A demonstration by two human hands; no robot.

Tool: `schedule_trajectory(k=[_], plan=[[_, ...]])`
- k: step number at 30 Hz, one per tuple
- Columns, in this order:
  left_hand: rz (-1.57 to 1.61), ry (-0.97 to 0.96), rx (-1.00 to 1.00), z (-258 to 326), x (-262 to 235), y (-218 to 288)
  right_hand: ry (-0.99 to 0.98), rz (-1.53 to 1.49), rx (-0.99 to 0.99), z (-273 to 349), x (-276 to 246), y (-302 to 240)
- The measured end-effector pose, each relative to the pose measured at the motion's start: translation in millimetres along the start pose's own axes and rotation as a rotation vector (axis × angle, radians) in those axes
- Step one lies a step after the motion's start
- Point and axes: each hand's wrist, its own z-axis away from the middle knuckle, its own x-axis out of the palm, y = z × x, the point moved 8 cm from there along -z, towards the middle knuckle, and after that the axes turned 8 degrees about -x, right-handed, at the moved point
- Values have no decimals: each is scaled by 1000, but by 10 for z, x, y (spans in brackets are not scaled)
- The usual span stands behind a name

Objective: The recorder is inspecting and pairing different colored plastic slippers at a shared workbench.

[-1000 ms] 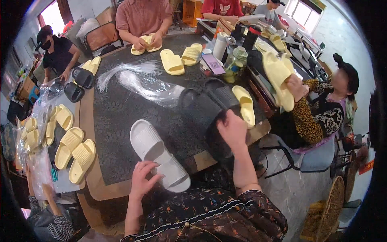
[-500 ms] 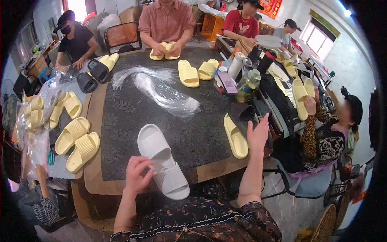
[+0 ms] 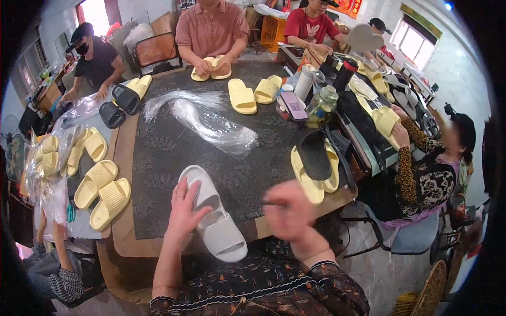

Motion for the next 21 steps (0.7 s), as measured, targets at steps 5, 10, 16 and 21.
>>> schedule_trajectory(k=[5,10,16,21], plan=[[-156,21,-75,-70,112,-44,-648,-179,54,879,1413,-142],[-224,128,-293,26,-132,-34,-939,111,145,1303,1763,88],[-226,393,-290,302,-372,-171,-742,25,3,1183,1662,142],[-130,543,-486,552,-921,-698,-721,-158,-154,1158,1415,188]])
